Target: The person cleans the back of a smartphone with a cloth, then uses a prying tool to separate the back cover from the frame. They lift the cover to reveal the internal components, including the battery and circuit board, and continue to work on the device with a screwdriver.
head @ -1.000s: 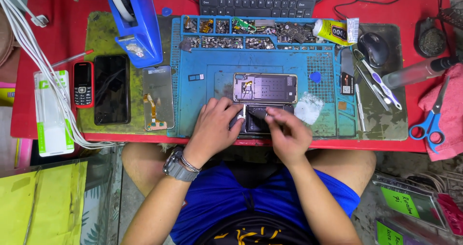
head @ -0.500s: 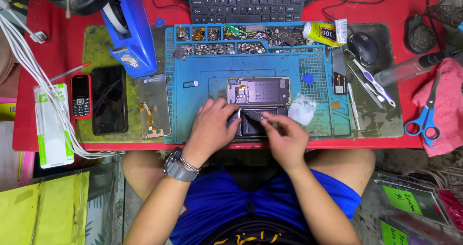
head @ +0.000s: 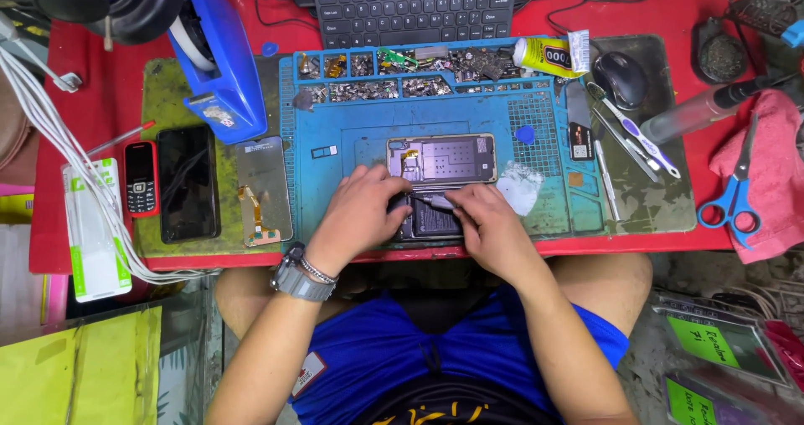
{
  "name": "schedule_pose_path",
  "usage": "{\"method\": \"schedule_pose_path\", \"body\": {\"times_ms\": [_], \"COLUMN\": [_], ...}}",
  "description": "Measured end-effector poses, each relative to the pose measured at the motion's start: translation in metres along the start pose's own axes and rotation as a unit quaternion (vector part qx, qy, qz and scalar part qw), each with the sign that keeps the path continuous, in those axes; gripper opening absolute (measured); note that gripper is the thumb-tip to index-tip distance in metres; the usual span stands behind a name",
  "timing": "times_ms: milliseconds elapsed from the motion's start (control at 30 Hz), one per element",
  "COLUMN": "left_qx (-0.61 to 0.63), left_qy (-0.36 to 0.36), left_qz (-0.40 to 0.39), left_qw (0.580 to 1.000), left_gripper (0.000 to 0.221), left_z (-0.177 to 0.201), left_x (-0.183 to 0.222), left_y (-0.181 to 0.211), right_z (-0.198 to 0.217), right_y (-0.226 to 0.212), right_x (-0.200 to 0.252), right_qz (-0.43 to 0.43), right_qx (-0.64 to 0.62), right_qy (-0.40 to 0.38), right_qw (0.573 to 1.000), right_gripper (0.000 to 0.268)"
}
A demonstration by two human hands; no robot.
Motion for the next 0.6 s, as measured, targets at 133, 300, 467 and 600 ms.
{"method": "schedule_pose_path", "body": {"times_ms": [133, 300, 467, 600], "left_qx": [0.025, 0.061, 0.107, 0.23], "left_qy": [-0.02, -0.04, -0.047, 0.014], "left_qz": [-0.006, -0.015, -0.039, -0.054], "left_qw": [0.999, 0.997, 0.992, 0.972], "left_gripper": [0.029, 0.011, 0.009, 0.006], "left_z": [0.011, 0.012, 0.02, 0.035], "left_x": [-0.005, -0.016, -0.016, -0.022], "left_y": [-0.001, -0.006, -0.014, -0.01], "right_z": [0.003, 0.004, 0.025, 0.032], "right_y": [-0.002, 0.001, 0.019, 0.066], "right_x": [0.0, 0.002, 0.002, 0.016], "right_qz": [-0.023, -0.031, -0.037, -0.183], "right_qx": [-0.045, -0.084, -0.096, -0.221], "right_qy": [0.015, 0.023, 0.07, 0.188], "right_qw": [0.999, 0.996, 0.992, 0.939], "right_gripper": [0.026, 0.025, 0.024, 0.023]}}
Point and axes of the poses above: each hand's wrist, its own x-axis away from the middle knuckle, its own z-axis out of the back of the hand, y = z × x, the point moved 1 cm from there along -x, towards the middle knuckle, and after that the axes turned 3 degrees about y, right-handed, at the moved point
